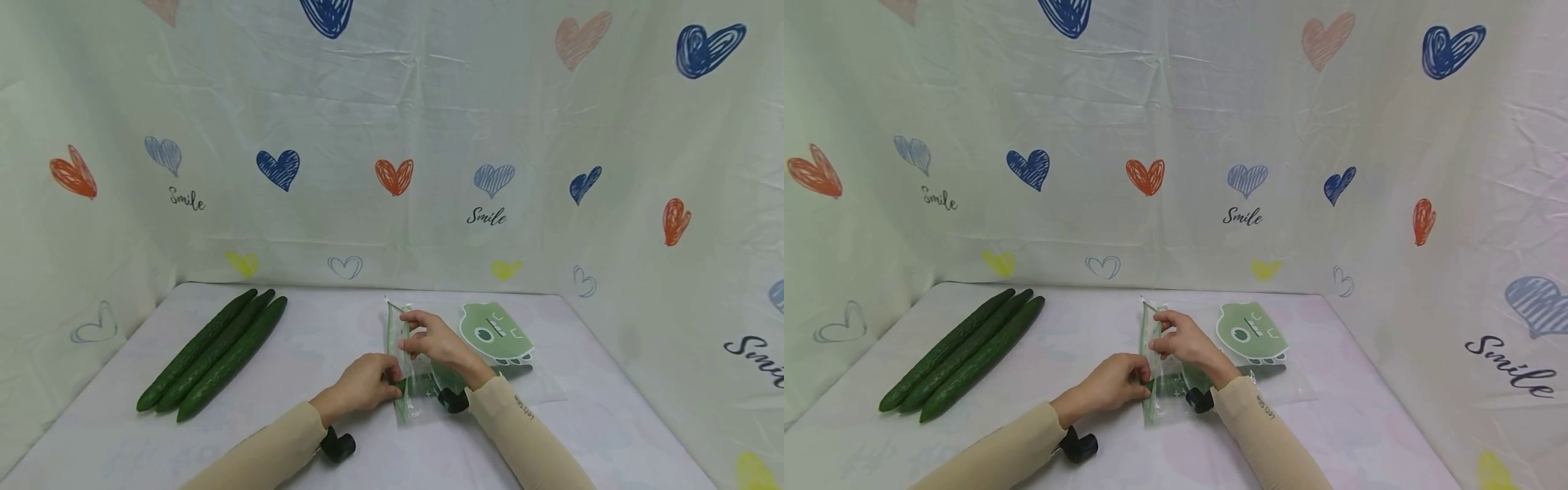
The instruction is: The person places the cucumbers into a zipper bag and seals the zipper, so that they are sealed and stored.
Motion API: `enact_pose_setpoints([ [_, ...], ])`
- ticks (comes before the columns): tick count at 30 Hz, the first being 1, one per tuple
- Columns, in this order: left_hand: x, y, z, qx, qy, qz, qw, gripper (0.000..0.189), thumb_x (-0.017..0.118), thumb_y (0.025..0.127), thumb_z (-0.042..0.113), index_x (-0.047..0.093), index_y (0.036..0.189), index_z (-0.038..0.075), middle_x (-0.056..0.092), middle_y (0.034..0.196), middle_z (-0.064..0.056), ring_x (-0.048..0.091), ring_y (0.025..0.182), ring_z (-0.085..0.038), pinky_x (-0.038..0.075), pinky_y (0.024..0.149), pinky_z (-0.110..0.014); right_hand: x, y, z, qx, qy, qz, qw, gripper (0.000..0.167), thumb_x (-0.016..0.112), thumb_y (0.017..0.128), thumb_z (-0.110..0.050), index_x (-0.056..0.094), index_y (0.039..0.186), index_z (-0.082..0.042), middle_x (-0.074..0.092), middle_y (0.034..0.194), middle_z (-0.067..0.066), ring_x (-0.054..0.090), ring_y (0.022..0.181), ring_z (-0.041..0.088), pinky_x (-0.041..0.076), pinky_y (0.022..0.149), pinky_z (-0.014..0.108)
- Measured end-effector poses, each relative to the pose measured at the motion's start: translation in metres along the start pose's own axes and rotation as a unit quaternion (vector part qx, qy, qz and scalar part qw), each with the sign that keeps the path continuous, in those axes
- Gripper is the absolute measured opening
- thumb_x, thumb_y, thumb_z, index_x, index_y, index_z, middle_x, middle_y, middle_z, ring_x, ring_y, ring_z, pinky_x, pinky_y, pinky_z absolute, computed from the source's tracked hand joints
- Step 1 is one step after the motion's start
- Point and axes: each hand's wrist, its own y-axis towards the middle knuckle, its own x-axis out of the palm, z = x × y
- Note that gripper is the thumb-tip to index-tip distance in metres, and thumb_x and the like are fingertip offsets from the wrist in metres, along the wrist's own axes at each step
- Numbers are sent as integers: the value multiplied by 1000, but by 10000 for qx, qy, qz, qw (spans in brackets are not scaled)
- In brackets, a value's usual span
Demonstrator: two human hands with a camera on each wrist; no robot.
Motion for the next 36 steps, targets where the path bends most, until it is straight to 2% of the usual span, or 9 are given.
enact_pose_setpoints([
  [8,2,-1,0,-41,-80,148,9999,16,76,78,9,61,75,16,53,70,11,46,61,-5,39,58,-24,0,1,1,10,-32,15,10000,54,63,86,3,41,134,13,44,113,30,57,65,19,52,67,45],
  [11,3,-1,2,-4,-9,214,9998,16,75,79,9,60,76,16,52,69,11,46,62,-5,39,59,-24,-1,5,10,10,-27,10,10000,55,64,86,3,41,134,13,44,113,30,57,65,20,52,66,45],
  [15,4,0,5,22,161,337,9993,19,76,79,11,58,75,17,50,67,11,45,61,-6,38,57,-24,-2,14,25,-12,-5,31,10000,56,66,85,0,42,135,10,44,113,27,57,64,19,52,64,40],
  [19,6,1,6,-25,263,425,9987,21,77,79,13,57,73,18,49,66,12,45,60,-5,37,56,-24,-3,17,31,13,-23,98,9999,57,68,85,-4,44,136,6,45,113,23,58,63,18,51,62,35],
  [24,7,2,6,-74,249,458,9986,22,77,79,13,56,72,19,49,64,12,44,59,-6,37,55,-24,-2,17,29,40,-7,109,9999,56,68,86,-4,45,136,5,45,113,22,57,64,18,51,62,34],
  [32,5,1,8,-42,99,456,9989,22,77,77,11,57,71,17,50,65,12,45,60,-5,37,56,-24,-2,9,15,29,47,-9,10000,56,64,86,4,40,135,13,43,114,30,57,65,20,52,67,45],
  [36,4,0,7,-22,-112,413,9991,20,78,77,10,59,73,15,52,67,10,46,62,-6,39,58,-24,-2,11,22,31,83,36,10000,56,65,85,2,41,135,11,43,113,28,57,65,19,52,65,42],
])
